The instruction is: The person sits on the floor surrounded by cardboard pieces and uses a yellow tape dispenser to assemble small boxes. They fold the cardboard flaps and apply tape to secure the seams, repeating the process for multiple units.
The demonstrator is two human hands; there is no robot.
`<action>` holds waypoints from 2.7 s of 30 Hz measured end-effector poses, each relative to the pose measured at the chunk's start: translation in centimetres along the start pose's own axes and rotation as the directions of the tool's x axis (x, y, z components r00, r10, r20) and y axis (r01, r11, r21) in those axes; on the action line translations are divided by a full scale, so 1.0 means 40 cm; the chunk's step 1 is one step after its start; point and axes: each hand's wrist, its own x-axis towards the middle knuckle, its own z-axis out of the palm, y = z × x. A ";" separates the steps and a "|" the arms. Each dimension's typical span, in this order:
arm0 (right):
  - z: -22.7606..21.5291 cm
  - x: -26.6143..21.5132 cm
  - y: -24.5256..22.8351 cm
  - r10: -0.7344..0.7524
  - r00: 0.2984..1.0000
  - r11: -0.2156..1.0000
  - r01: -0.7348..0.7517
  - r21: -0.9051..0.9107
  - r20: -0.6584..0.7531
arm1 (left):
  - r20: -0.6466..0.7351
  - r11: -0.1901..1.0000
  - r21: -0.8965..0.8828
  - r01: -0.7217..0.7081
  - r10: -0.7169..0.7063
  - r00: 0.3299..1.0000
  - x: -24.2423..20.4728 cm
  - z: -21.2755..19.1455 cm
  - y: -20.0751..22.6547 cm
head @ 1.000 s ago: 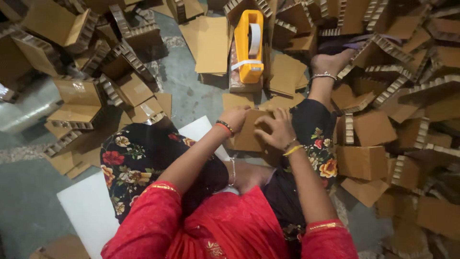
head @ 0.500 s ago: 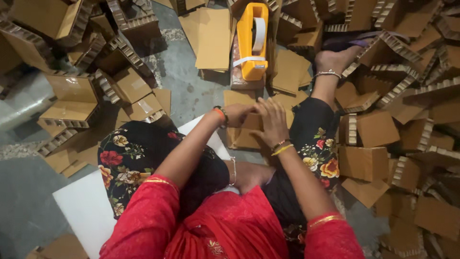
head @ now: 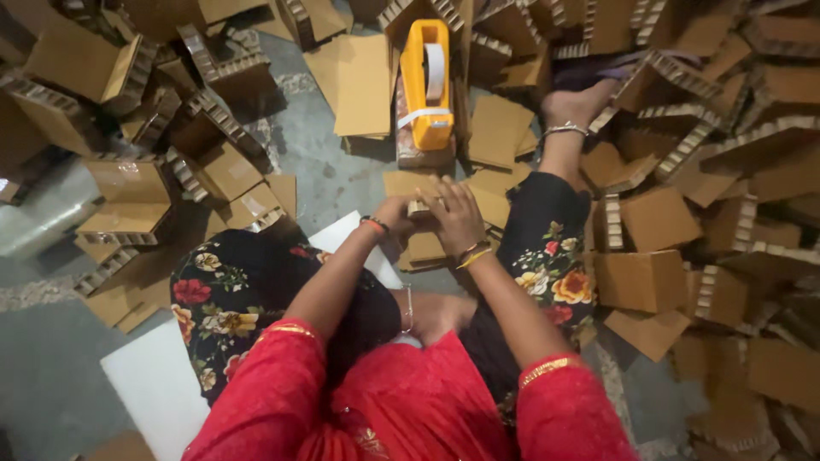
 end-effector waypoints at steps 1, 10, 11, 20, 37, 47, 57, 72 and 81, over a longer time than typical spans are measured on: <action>-0.018 -0.003 0.009 0.042 0.998 0.998 -0.039 0.043 -0.054 | -0.007 0.989 -0.122 -0.082 0.081 0.997 0.006 0.003 -0.026; 0.043 -0.078 0.140 0.073 0.750 0.339 -0.639 0.691 0.658 | -0.066 0.928 -0.076 -0.366 0.362 0.930 -0.137 -0.057 0.248; 0.052 -0.084 0.141 0.066 0.747 0.336 -0.641 0.690 0.662 | -0.056 0.947 -0.056 -0.316 0.313 0.948 -0.161 -0.056 0.274; 0.051 -0.072 0.133 0.126 0.681 0.353 -0.710 0.609 0.722 | -0.108 0.932 -0.338 -0.131 0.100 0.989 -0.148 -0.010 0.158; 0.065 0.370 0.217 0.577 0.776 0.689 -0.630 0.360 0.254 | -0.013 0.637 -0.759 0.132 -0.218 0.976 -0.077 -0.018 0.088; -0.020 0.071 0.085 0.686 0.538 0.478 -0.841 0.254 0.489 | -0.006 0.613 -0.777 0.144 -0.236 0.972 -0.042 -0.035 0.129; -0.042 0.159 0.151 0.277 0.958 0.942 -0.287 0.175 0.078 | -0.093 0.693 -0.720 -0.034 -0.048 0.995 -0.018 -0.027 0.074; 0.071 0.093 0.390 0.055 0.480 0.328 -0.837 0.438 0.876 | -0.281 0.940 -0.197 -0.278 0.218 0.935 -0.027 0.010 0.069; -0.022 -0.061 0.283 0.416 0.705 0.193 -0.686 0.702 0.574 | -0.052 0.791 0.385 -0.475 0.532 0.845 -0.142 0.026 0.239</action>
